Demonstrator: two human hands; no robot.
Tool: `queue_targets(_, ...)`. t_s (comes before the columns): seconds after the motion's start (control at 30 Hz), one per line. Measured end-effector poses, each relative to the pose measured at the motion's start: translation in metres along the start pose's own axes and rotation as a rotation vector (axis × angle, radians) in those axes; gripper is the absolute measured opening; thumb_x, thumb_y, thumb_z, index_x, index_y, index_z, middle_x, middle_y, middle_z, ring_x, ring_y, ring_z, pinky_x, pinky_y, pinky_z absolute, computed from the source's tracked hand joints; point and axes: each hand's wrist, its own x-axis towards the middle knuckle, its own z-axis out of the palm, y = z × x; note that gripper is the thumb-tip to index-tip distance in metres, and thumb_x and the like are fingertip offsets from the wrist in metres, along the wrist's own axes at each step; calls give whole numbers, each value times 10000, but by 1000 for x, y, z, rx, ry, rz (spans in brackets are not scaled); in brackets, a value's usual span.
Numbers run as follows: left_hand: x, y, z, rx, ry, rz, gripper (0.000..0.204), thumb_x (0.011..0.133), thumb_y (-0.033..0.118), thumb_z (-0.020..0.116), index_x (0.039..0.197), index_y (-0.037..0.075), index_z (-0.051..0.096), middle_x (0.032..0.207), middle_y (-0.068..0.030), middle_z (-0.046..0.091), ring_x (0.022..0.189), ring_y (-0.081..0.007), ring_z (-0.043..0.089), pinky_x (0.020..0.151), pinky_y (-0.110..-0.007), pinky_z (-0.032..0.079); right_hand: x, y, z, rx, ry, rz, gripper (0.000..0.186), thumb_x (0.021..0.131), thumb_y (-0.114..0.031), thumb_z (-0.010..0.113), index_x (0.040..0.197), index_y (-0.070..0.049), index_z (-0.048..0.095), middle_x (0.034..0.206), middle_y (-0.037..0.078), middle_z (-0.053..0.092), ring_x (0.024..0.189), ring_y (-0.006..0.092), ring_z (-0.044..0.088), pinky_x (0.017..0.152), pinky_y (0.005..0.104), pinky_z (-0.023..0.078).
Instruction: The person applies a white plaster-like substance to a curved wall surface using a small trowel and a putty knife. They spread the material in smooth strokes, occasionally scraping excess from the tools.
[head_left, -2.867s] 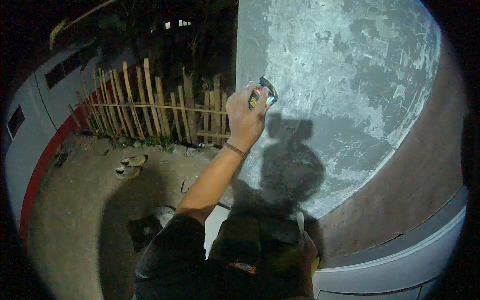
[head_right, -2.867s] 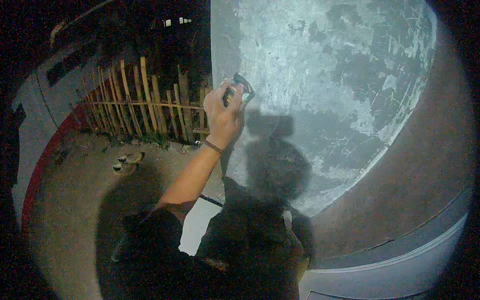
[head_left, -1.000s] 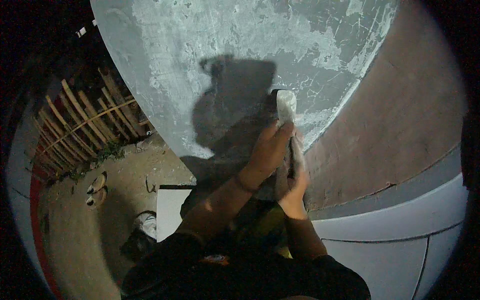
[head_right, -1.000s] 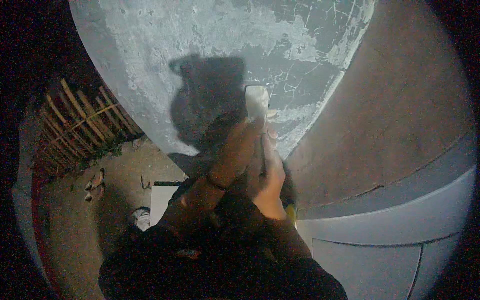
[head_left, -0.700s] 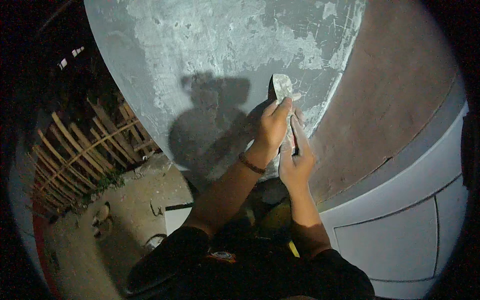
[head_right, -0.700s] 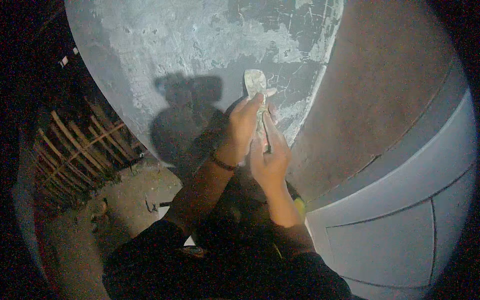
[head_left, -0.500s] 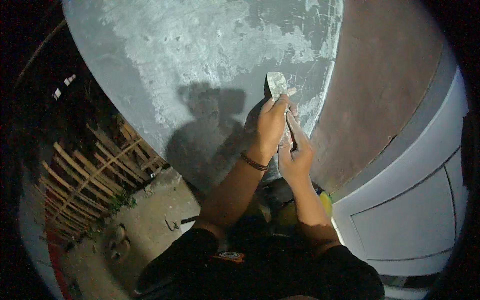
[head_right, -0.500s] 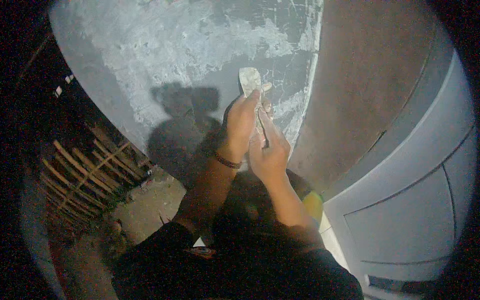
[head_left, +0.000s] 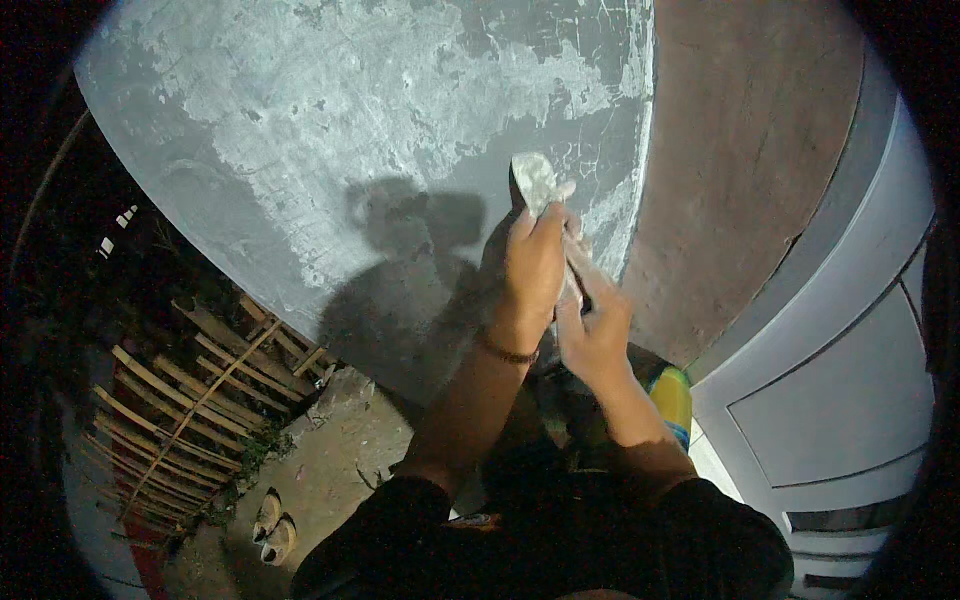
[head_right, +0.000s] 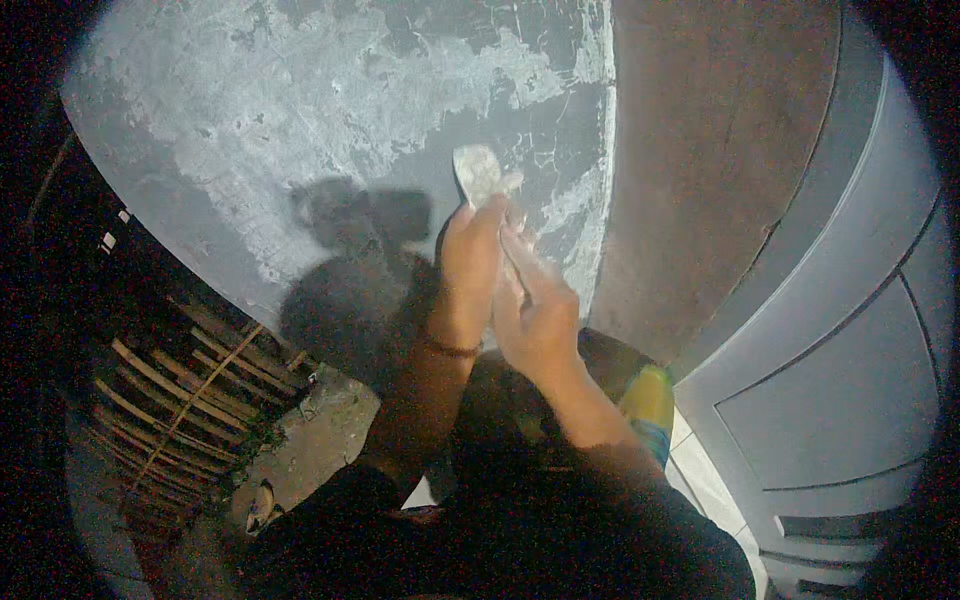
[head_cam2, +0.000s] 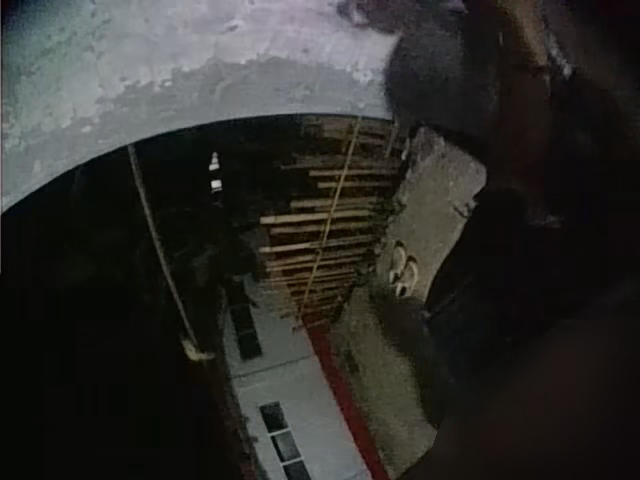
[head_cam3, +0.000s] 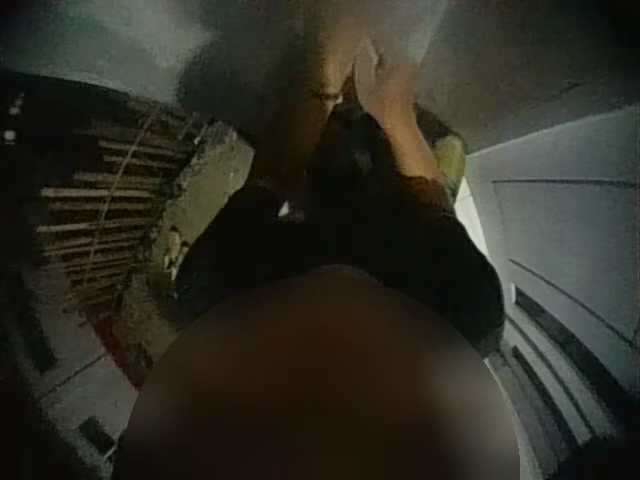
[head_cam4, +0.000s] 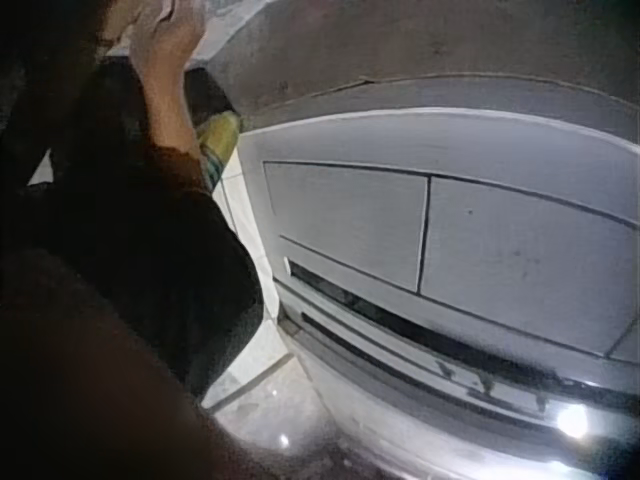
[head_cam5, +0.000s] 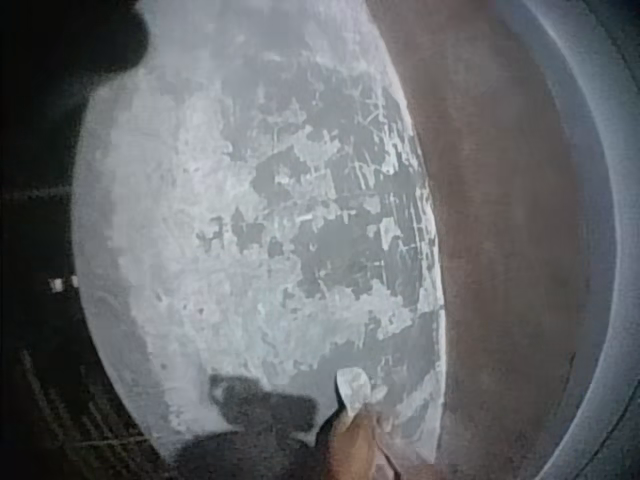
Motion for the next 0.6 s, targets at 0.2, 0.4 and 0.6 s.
queue_targets(0.2, -3, -12, -1, 91, 111, 22, 185, 1068, 186, 572, 1028, 42, 681, 832, -34, 634, 738, -149, 607, 676, -322, 491, -9, 5, -2, 45, -2, -26, 478, 967, -111, 631, 1430, 5, 665, 1199, 294, 741, 1019, 464, 734, 934, 481, 578)
queue_targets(0.4, 1, -4, -2, 216, 121, 19, 219, 1091, 197, 565, 1138, 37, 706, 849, -27, 635, 749, -143, 613, 673, -319, 503, -4, 11, 7, 15, -46, 3, 426, 1049, -147, 600, 1416, 66, 641, 1352, 285, 711, 1238, 408, 715, 1067, 430, 533)
queue_targets(0.6, 12, -7, -7, 377, 9, 270, 254, 1073, 254, 564, 1054, 26, 673, 851, -42, 635, 738, -163, 606, 695, -347, 514, 4, 4, 2, 113, -22, 51, 442, 1005, -106, 594, 1412, 56, 648, 1362, 307, 695, 1272, 434, 694, 1075, 444, 535)
